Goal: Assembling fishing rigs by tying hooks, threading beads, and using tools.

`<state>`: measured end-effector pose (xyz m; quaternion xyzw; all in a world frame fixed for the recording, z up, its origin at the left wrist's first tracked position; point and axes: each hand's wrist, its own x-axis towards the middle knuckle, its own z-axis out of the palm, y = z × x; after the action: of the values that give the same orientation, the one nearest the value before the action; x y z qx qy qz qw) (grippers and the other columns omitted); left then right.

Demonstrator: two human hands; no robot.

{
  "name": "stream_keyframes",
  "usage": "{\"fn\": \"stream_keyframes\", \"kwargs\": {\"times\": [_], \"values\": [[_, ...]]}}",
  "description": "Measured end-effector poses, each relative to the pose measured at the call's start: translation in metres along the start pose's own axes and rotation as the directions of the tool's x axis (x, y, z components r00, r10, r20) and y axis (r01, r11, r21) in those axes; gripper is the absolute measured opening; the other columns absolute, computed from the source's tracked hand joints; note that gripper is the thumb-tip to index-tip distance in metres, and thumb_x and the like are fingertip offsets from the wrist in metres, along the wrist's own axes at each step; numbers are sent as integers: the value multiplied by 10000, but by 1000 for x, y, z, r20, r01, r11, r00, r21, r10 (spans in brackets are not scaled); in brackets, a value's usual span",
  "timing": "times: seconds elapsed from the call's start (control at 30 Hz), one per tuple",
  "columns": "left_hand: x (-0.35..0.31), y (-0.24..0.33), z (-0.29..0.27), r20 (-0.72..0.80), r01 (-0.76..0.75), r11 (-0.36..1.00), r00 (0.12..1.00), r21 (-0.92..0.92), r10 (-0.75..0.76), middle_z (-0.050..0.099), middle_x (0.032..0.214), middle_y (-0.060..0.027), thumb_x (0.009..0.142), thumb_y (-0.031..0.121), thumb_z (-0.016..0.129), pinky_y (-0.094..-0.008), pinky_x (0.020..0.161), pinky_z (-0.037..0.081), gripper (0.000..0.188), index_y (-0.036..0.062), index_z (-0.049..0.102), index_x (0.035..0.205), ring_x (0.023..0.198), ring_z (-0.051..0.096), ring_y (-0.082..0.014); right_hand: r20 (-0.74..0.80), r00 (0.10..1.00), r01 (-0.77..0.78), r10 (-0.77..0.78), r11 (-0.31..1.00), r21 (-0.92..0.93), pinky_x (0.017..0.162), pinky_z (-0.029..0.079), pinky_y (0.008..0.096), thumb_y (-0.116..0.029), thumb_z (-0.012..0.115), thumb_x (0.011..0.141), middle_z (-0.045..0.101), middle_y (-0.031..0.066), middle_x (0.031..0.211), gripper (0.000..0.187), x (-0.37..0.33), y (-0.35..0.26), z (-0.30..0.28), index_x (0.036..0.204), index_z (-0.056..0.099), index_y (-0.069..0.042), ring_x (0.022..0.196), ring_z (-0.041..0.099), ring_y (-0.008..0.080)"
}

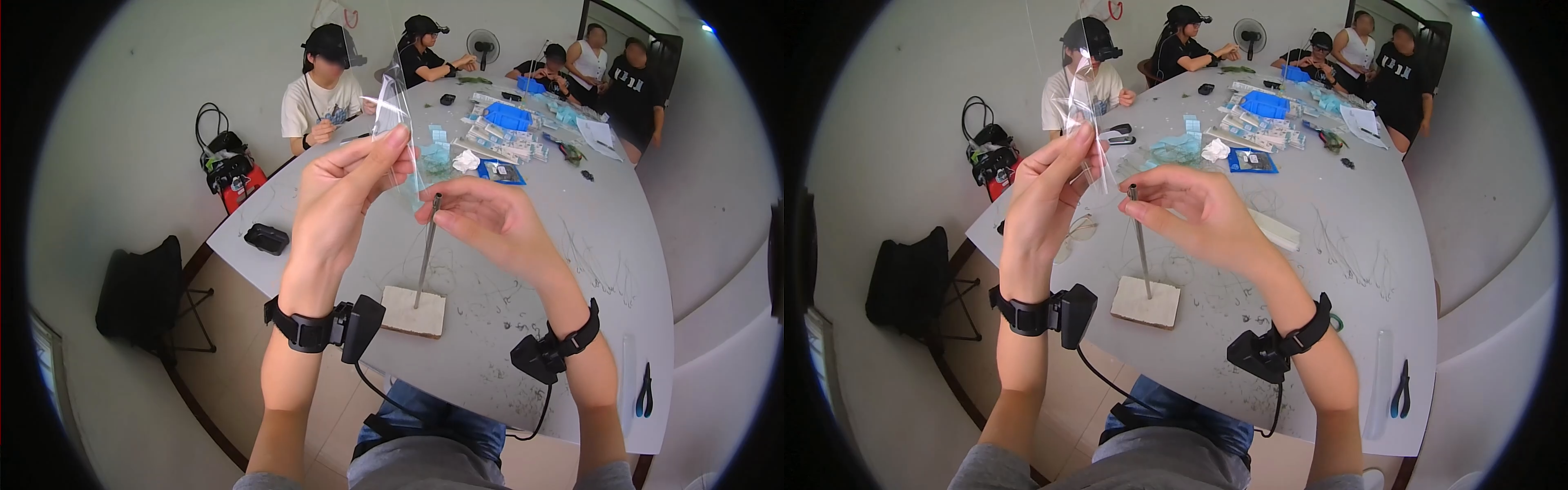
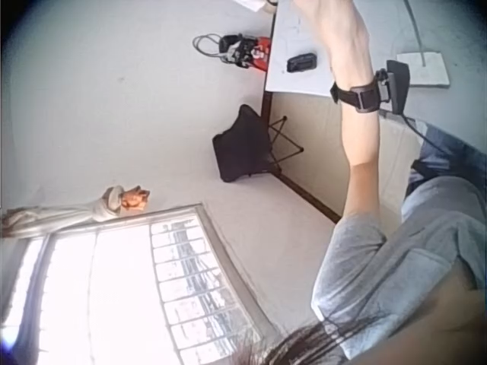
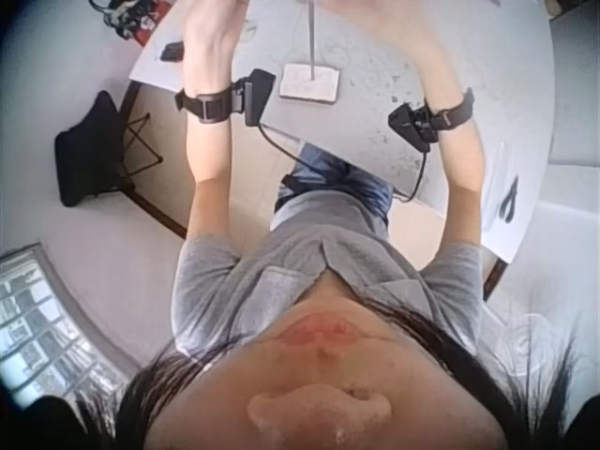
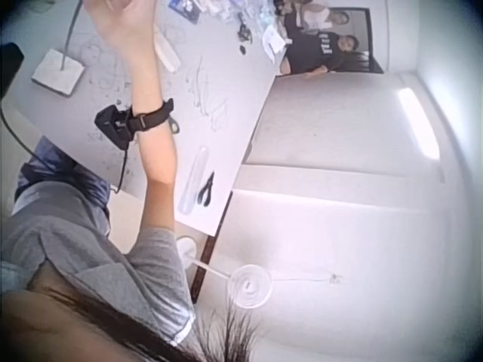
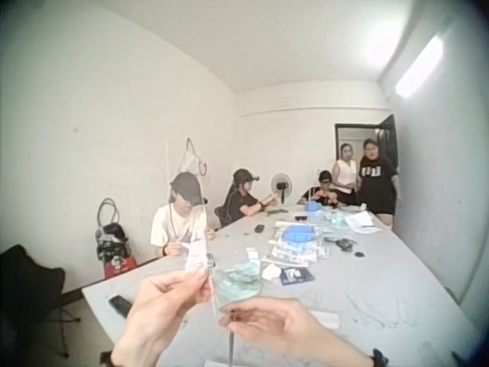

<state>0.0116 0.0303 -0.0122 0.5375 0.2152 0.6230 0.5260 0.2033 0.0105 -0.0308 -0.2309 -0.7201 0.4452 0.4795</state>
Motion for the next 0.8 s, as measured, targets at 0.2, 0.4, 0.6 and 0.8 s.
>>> {"fn": "stream_keyframes", "kwargs": {"times": [0.2,0.4,0.6,0.8], "values": [[8,0,5,16,-23,1000,1000,21,23,690,881,-57,866,239,706,-256,789,506,262,12,711,996,822,636,-116,-43,997,60,-58,997,54,884,502,308,-43,629,889,657,101,1023,221,3,10,3,1084,612,58,940,645,166],[11,-3,11,55,-36,998,998,45,34,700,901,-79,872,223,698,-260,782,509,260,13,708,1025,819,640,-120,-66,992,115,-110,991,68,843,506,305,-29,626,885,654,91,969,165,6,17,5,1025,617,59,904,641,160],[10,-3,14,58,-39,996,998,84,34,709,894,-89,871,196,696,-252,764,505,235,21,710,1028,804,639,-114,-139,981,148,-139,988,54,806,508,301,-1,637,862,652,79,921,128,6,17,12,974,629,60,861,630,146],[8,-5,13,62,-20,994,998,111,13,712,893,-97,867,174,698,-252,757,509,227,13,708,1027,799,641,-114,-206,962,182,-180,983,-8,743,511,279,-12,674,836,658,64,872,115,7,19,15,922,644,60,816,626,135]]}}
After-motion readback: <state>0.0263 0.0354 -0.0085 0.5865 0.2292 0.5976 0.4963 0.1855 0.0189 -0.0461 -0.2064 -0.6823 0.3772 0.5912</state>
